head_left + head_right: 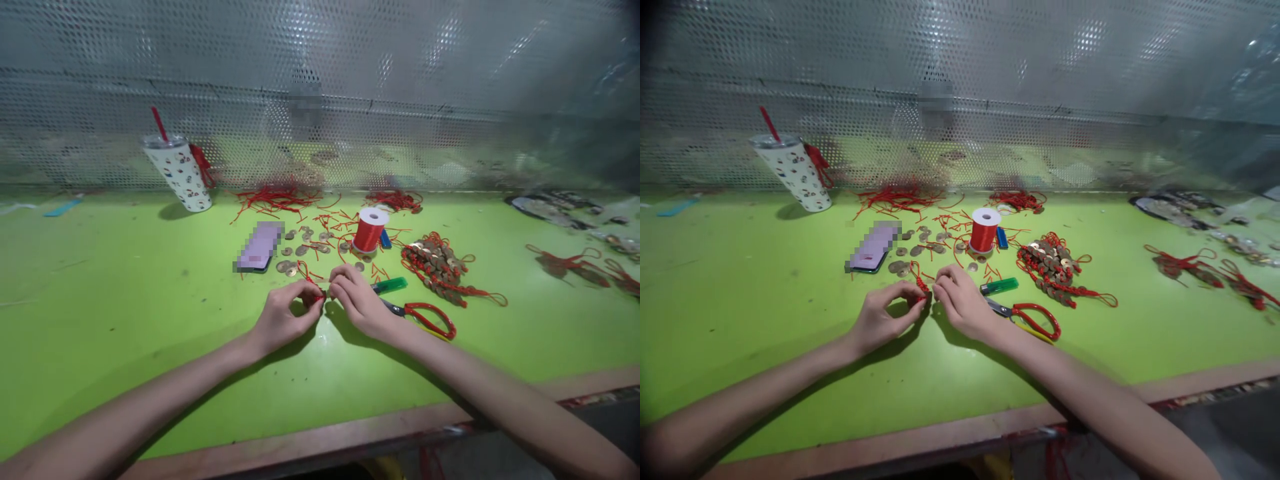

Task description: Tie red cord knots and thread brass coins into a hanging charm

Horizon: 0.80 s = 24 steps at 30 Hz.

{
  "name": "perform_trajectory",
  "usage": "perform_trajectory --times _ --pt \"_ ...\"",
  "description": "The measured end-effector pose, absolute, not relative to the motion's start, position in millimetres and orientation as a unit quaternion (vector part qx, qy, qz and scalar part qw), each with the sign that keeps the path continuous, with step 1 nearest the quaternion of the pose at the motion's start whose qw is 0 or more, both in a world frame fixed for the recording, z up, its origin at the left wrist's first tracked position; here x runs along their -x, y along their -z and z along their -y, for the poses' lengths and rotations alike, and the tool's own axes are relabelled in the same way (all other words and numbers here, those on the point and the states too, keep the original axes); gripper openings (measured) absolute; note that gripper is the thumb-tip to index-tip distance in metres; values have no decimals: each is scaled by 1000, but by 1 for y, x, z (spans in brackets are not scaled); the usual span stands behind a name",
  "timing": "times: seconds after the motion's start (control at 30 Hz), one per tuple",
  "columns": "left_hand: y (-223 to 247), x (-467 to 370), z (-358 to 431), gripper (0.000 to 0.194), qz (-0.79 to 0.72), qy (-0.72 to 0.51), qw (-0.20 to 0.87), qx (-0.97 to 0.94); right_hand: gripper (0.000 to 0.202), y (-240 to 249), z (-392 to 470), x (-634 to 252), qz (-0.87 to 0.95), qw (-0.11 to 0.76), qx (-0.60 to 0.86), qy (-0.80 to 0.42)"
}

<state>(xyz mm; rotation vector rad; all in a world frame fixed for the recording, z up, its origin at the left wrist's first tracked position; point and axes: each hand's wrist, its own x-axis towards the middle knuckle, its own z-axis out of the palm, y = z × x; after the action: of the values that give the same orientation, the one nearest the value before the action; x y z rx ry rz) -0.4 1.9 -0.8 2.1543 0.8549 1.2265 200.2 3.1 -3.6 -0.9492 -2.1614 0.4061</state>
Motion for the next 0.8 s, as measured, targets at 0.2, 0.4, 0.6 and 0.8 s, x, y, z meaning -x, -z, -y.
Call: perform_trajectory --times 0.2,0.4,0.6,0.8 --pt "0 1 -2 6 -316 -455 261 -790 17 3 -3 -202 816 407 375 -167" --pt "-2 1 -1 8 -292 -443 279 -800 20 5 -2 -205 816 406 365 -190" --pt "-2 5 -1 9 -233 -472 284 -801 31 -5 1 -209 842 336 312 -284" --pt "-3 8 -2 11 -276 -475 318 -773 12 -3 2 -207 812 341 351 -317"
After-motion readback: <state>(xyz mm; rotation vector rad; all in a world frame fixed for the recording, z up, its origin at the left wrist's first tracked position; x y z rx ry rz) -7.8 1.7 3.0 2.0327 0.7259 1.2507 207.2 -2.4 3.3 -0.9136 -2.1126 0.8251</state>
